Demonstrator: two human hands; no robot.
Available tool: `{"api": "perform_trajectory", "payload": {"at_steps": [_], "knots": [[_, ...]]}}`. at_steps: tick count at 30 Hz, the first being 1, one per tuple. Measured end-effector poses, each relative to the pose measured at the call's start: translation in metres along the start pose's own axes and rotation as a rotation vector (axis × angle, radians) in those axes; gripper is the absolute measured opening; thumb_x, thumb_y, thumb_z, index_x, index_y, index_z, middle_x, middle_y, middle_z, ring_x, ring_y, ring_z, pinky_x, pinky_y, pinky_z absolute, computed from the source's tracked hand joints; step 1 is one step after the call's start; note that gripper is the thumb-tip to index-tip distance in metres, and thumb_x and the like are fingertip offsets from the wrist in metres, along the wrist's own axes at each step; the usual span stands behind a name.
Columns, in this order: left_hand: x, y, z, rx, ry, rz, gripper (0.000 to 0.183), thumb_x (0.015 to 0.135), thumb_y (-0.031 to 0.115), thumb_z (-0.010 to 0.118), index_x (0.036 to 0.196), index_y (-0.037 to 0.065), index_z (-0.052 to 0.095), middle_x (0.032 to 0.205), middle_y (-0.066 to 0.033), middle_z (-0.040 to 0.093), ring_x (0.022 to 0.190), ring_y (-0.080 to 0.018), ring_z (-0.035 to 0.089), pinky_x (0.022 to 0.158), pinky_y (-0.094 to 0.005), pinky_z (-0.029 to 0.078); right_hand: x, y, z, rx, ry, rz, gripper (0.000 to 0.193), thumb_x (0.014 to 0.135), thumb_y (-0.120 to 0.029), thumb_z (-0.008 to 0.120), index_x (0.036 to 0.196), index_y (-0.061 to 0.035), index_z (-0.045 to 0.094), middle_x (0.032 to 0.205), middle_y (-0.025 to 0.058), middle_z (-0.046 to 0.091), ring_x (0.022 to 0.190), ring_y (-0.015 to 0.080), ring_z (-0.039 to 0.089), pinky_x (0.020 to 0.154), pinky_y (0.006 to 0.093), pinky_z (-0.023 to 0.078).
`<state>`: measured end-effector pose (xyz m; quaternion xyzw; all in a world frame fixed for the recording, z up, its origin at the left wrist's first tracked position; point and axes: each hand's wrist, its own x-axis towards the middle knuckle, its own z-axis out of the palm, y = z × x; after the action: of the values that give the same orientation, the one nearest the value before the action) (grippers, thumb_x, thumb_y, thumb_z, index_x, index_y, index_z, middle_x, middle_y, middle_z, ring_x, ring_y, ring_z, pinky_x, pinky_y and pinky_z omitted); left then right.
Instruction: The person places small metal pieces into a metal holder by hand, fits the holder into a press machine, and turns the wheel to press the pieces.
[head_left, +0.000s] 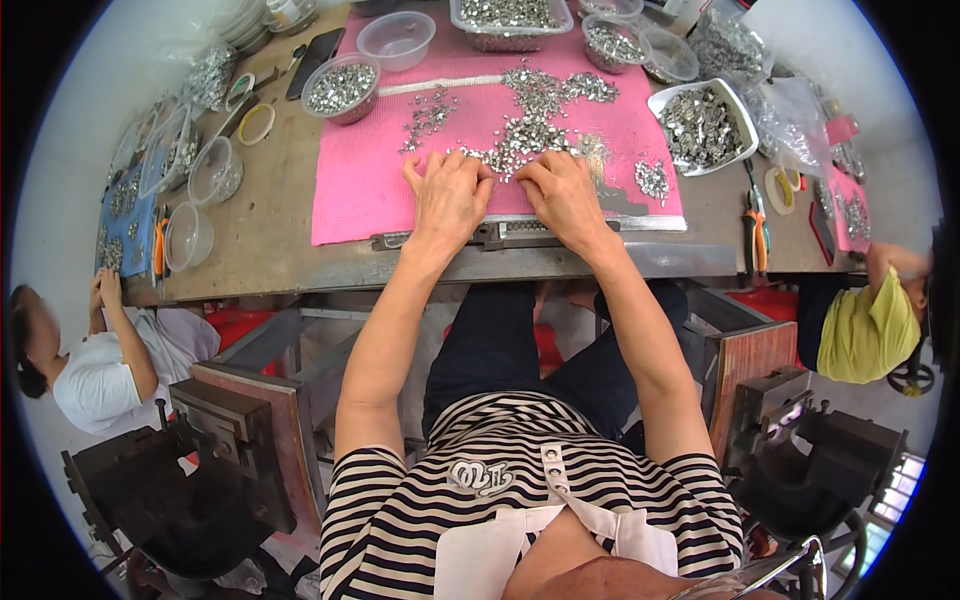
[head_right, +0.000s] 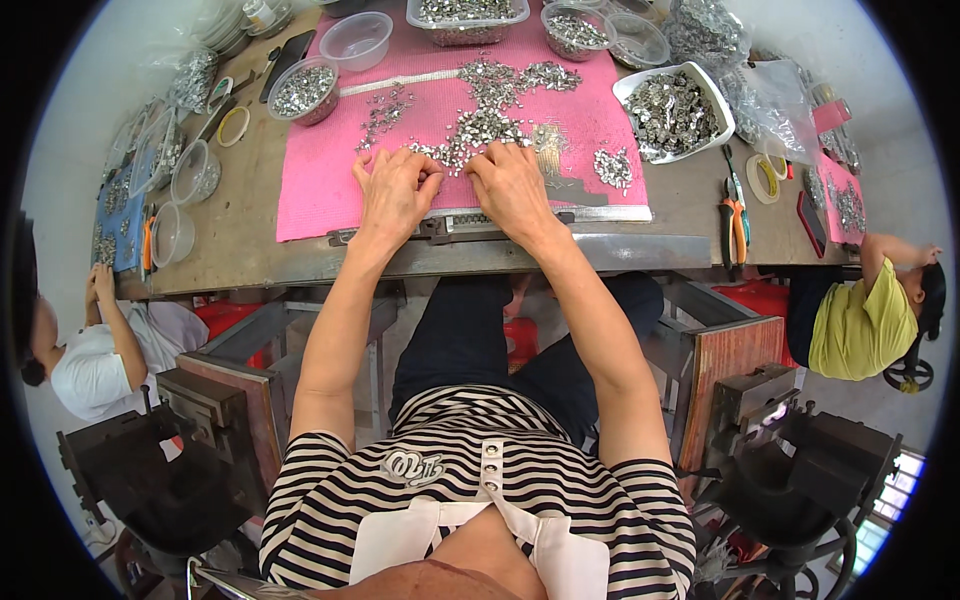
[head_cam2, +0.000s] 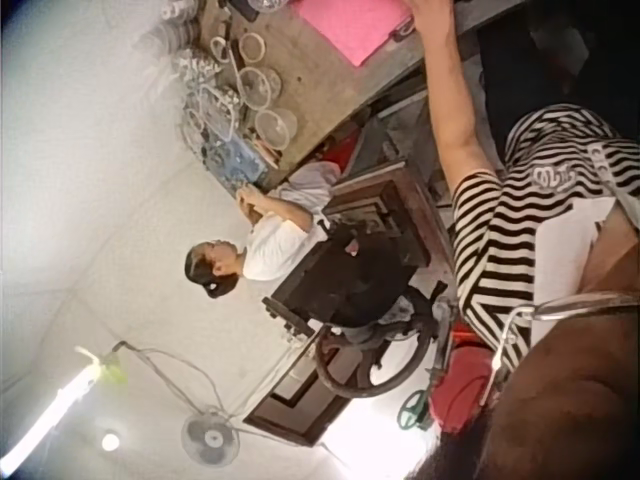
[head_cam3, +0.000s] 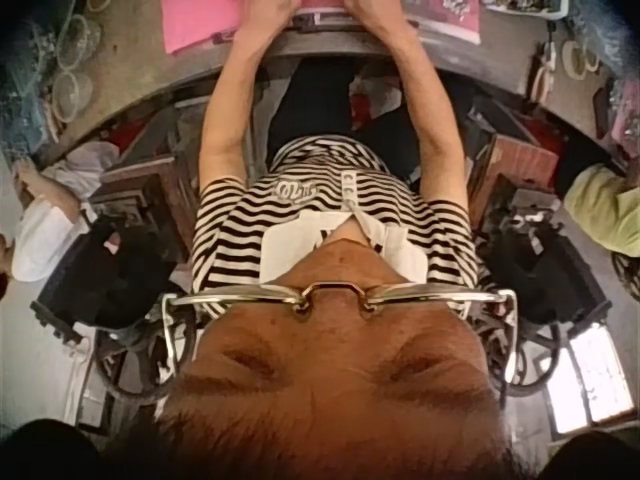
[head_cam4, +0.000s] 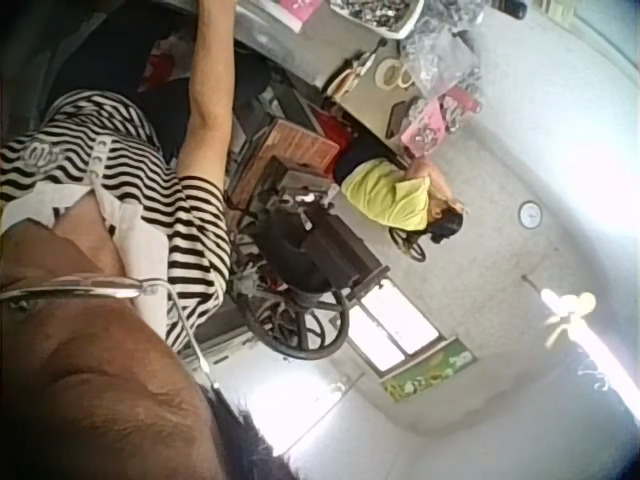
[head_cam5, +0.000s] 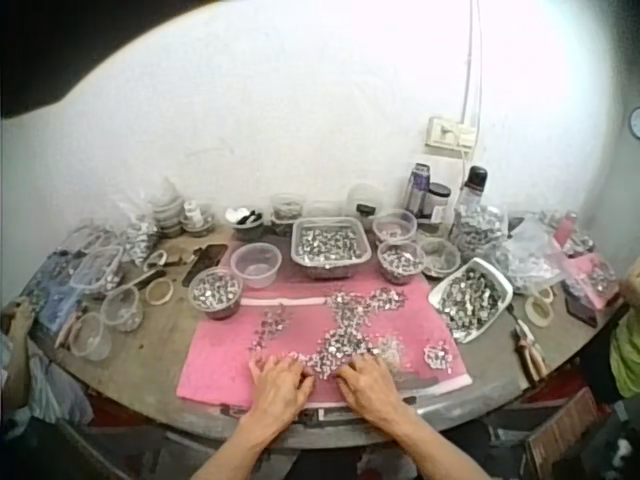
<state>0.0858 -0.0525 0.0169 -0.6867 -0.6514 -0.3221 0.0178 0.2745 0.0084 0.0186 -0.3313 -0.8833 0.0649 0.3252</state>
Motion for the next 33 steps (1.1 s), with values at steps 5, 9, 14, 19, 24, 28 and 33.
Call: {"api": "perform_trajectory", "payload": {"at_steps": [5, 9, 14, 19, 24, 28, 33], "knots": [[-0.009, 0.010, -0.009, -0.096, 0.031, -0.001, 0.006, 0.087, 0.016, 0.073, 0.090, 0.011, 0.072, 0.085, -0.0005, 0.066, 0.089, -0.0213, 0.058, 0.102, -0.0490, 0.029, -0.004, 0.006, -0.005, 0.087, -0.057, 0.086, 0.008, 0.087, -0.011, 0.071, 0.094, -0.0081, 0.072, 0.090, 0.0091, 0.061, 0.093, 0.0283, 0.060, 0.085, 0.0415, 0.044], [-0.019, 0.016, -0.008, -0.172, 0.079, 0.012, 0.005, 0.087, 0.013, 0.071, 0.090, 0.012, 0.068, 0.086, -0.0008, 0.063, 0.093, -0.0224, 0.058, 0.100, -0.0526, 0.030, -0.001, 0.004, -0.003, 0.112, -0.034, 0.057, 0.007, 0.087, -0.010, 0.070, 0.093, -0.0070, 0.071, 0.089, 0.0090, 0.062, 0.091, 0.0288, 0.061, 0.083, 0.0419, 0.044], [-0.026, 0.034, -0.006, -0.228, 0.065, 0.056, 0.007, 0.087, 0.012, 0.071, 0.092, 0.010, 0.068, 0.086, -0.0014, 0.063, 0.091, -0.0224, 0.058, 0.099, -0.0478, 0.032, 0.001, 0.002, 0.004, -0.034, 0.029, -0.008, 0.008, 0.086, -0.011, 0.071, 0.091, -0.0055, 0.069, 0.088, 0.0093, 0.062, 0.087, 0.0292, 0.061, 0.080, 0.0419, 0.044], [-0.032, 0.047, -0.002, -0.297, -0.005, 0.156, 0.011, 0.085, 0.010, 0.072, 0.095, 0.008, 0.066, 0.091, -0.0026, 0.062, 0.089, -0.0224, 0.058, 0.097, -0.0428, 0.034, -0.006, 0.006, -0.012, 0.082, -0.004, 0.091, 0.007, 0.086, -0.007, 0.069, 0.092, -0.0046, 0.067, 0.086, 0.0099, 0.062, 0.082, 0.0293, 0.061, 0.080, 0.0405, 0.044], [-0.033, 0.051, 0.005, -0.331, -0.026, 0.186, 0.011, 0.083, 0.010, 0.072, 0.091, 0.009, 0.065, 0.088, -0.0031, 0.060, 0.091, -0.0232, 0.058, 0.097, -0.0463, 0.035, -0.035, -0.001, -0.046, 0.278, -0.039, 0.156, 0.008, 0.085, -0.002, 0.070, 0.091, -0.0021, 0.064, 0.087, 0.0100, 0.062, 0.083, 0.0287, 0.061, 0.080, 0.0398, 0.045], [-0.031, 0.055, 0.009, -0.300, -0.007, 0.233, 0.011, 0.082, 0.010, 0.073, 0.090, 0.009, 0.065, 0.089, -0.0032, 0.060, 0.091, -0.0228, 0.059, 0.098, -0.0473, 0.036, -0.051, -0.006, -0.049, 0.292, -0.035, 0.098, 0.013, 0.083, 0.001, 0.071, 0.092, -0.0013, 0.063, 0.092, 0.0101, 0.062, 0.085, 0.0291, 0.060, 0.078, 0.0398, 0.045], [-0.030, 0.057, 0.009, -0.263, 0.008, 0.257, 0.011, 0.081, 0.011, 0.073, 0.089, 0.009, 0.065, 0.089, -0.0034, 0.060, 0.093, -0.0229, 0.059, 0.100, -0.0490, 0.036, -0.056, -0.006, -0.044, 0.222, -0.018, 0.029, 0.017, 0.080, 0.002, 0.072, 0.093, -0.0013, 0.062, 0.095, 0.0101, 0.062, 0.087, 0.0301, 0.058, 0.077, 0.0401, 0.045]]}}
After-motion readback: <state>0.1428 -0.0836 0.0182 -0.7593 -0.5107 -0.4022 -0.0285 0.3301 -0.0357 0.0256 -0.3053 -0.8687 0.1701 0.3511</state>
